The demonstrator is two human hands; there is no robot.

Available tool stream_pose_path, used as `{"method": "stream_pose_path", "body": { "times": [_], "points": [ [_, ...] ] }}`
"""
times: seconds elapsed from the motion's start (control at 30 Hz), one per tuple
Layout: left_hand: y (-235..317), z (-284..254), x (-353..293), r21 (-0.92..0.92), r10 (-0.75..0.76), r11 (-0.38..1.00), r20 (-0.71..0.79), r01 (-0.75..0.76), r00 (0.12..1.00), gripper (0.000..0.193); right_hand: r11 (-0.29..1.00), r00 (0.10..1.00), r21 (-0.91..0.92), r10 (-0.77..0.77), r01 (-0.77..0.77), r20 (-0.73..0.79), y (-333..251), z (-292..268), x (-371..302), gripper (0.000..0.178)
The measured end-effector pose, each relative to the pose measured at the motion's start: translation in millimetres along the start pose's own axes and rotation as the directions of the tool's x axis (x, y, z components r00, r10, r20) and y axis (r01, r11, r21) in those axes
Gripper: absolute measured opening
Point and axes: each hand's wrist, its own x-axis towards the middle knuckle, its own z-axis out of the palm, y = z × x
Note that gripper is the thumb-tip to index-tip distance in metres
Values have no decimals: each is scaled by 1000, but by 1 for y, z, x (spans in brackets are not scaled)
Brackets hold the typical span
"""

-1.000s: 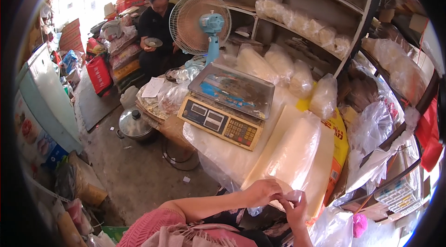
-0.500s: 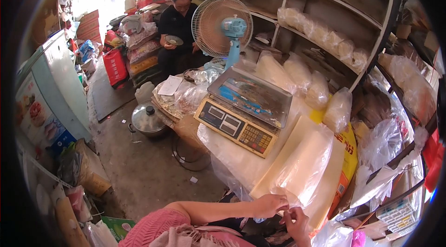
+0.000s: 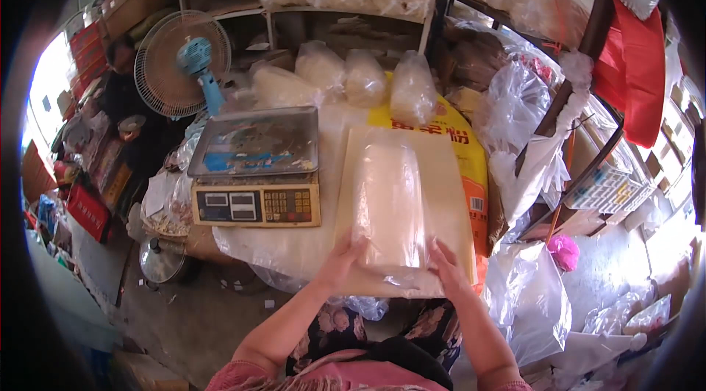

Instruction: The person counts and stacks flat sheets of dough by hand on a scale, then places a stack into a plastic bag.

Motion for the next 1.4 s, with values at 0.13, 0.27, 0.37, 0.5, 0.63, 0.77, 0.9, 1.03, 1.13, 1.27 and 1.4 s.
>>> {"method": "stream_pose_path", "body": {
  "times": [0.13,0.27,0.37,0.5,0.63,0.77,0.9,1.03,1.13,1.27,1.4],
  "points": [
    [-41,-14,36,208,130,971,-58,-115,990,60,946,978,260,161,-192,136,14,4,18,71],
    [-23,11,41,467,68,872,179,-146,981,65,882,964,392,211,-260,164,35,-23,39,63],
    [-27,16,53,349,58,926,238,-141,970,66,890,991,436,-121,133,-56,106,-91,83,57],
    [-47,-13,71,875,321,129,407,-466,855,66,553,981,832,183,-45,-69,55,-128,129,39],
    [-37,-10,64,867,145,-358,418,-346,897,66,738,965,623,-194,261,-175,-22,-128,185,38],
    [-31,-8,70,870,111,-309,434,-384,894,67,858,904,335,-285,389,-319,-75,-165,300,35],
    [-28,-2,79,872,52,-307,415,-381,908,69,898,896,293,-199,329,-398,-97,-175,415,32],
    [-31,-6,79,913,41,-255,340,-319,940,70,913,971,332,-231,237,-60,-97,-102,489,21],
    [-30,-6,75,927,45,-234,313,-294,949,70,963,953,89,-235,255,-190,-114,-77,503,26],
    [-39,1,83,909,93,-165,401,-383,911,70,883,833,-344,-434,318,-344,-91,-139,512,47],
    [-42,-13,71,908,187,-224,397,-354,898,70,762,931,-597,-359,249,-70,-69,-68,375,56]
  ]
}}
